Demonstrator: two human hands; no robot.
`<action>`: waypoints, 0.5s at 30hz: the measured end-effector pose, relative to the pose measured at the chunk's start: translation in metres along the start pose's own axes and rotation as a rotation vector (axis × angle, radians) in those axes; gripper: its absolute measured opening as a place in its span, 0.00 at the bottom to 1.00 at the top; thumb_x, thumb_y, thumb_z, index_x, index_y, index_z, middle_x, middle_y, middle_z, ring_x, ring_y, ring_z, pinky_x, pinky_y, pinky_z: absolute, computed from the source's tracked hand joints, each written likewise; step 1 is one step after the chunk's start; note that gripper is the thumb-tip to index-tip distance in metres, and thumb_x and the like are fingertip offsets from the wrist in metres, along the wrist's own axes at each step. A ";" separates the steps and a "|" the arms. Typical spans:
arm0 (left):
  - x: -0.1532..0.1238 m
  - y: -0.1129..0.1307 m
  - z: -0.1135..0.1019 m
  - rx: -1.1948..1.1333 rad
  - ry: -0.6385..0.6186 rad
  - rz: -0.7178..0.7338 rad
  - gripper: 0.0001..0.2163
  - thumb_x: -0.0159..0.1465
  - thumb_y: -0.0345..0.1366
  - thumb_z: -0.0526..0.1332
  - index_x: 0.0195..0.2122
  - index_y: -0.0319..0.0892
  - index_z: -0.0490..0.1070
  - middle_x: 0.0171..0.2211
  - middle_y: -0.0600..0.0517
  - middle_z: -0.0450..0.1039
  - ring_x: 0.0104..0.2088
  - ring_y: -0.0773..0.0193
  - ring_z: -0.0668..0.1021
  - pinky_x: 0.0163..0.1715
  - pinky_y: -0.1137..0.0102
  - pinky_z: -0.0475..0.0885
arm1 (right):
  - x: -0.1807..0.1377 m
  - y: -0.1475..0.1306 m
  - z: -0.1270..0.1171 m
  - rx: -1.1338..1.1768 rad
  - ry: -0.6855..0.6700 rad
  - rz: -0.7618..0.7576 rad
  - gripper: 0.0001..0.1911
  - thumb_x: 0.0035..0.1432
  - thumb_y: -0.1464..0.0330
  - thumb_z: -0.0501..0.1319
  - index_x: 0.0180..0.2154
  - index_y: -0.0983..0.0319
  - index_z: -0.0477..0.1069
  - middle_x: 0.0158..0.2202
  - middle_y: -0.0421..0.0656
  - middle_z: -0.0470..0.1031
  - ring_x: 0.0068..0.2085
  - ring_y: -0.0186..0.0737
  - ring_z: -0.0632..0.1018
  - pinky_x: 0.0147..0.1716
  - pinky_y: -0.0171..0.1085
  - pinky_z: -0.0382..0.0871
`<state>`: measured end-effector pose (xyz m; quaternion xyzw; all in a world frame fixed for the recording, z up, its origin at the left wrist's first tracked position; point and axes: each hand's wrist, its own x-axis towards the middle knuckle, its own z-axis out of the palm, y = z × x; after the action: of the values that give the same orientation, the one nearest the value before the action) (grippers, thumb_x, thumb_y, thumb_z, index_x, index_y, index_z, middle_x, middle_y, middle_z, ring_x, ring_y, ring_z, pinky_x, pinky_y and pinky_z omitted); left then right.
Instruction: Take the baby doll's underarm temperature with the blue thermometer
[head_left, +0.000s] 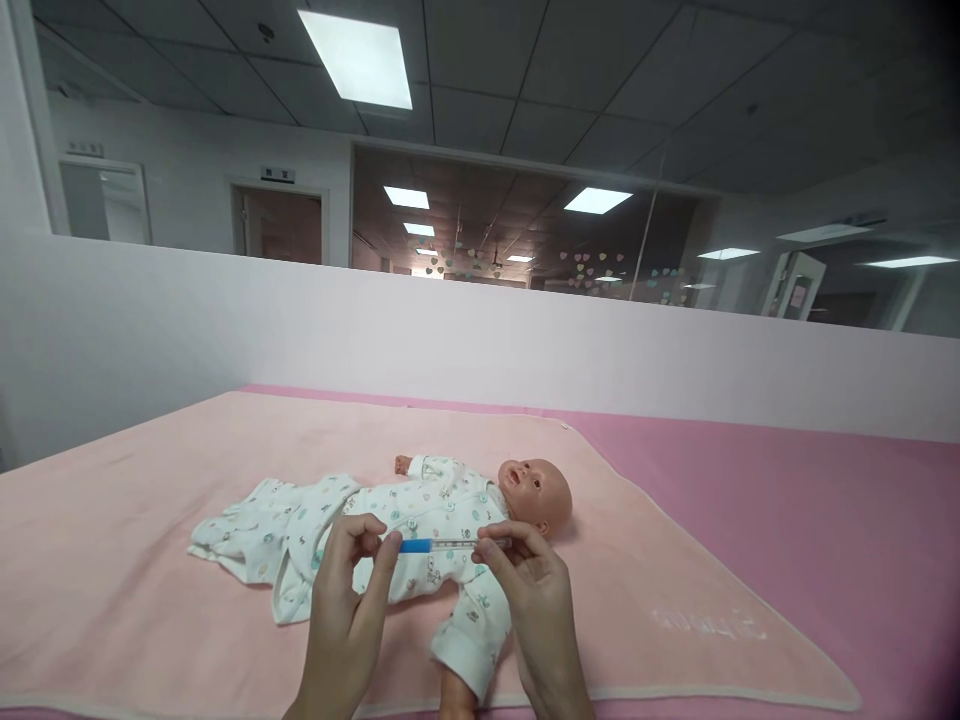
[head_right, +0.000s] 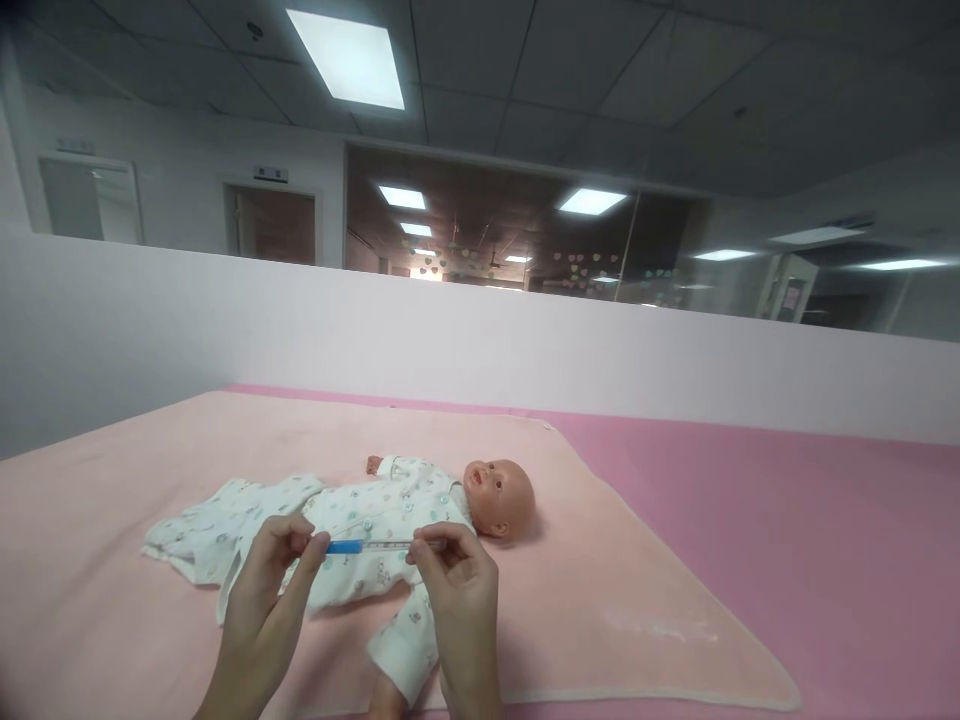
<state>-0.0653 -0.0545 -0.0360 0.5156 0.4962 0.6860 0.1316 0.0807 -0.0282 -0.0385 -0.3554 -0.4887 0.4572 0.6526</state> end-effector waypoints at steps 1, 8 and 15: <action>0.000 0.003 0.001 0.001 0.026 0.003 0.09 0.58 0.43 0.54 0.30 0.42 0.61 0.25 0.56 0.57 0.28 0.69 0.64 0.27 0.77 0.61 | -0.001 -0.001 0.000 0.010 0.004 0.003 0.11 0.43 0.64 0.65 0.30 0.63 0.69 0.28 0.41 0.72 0.30 0.34 0.73 0.32 0.33 0.67; 0.000 0.005 -0.006 -0.001 0.025 0.069 0.07 0.58 0.40 0.56 0.30 0.42 0.63 0.26 0.54 0.60 0.29 0.69 0.65 0.29 0.75 0.62 | -0.006 -0.008 0.000 0.061 -0.002 0.017 0.11 0.42 0.64 0.66 0.29 0.63 0.70 0.29 0.42 0.73 0.30 0.34 0.73 0.30 0.32 0.69; -0.001 0.016 -0.010 -0.086 0.044 0.104 0.04 0.56 0.36 0.58 0.27 0.43 0.64 0.25 0.54 0.62 0.28 0.68 0.67 0.28 0.75 0.64 | -0.013 -0.013 0.010 0.098 0.014 0.022 0.10 0.42 0.65 0.66 0.28 0.62 0.70 0.29 0.41 0.73 0.29 0.33 0.73 0.30 0.32 0.69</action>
<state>-0.0676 -0.0681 -0.0233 0.5194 0.4415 0.7237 0.1072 0.0724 -0.0449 -0.0284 -0.3317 -0.4574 0.4853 0.6673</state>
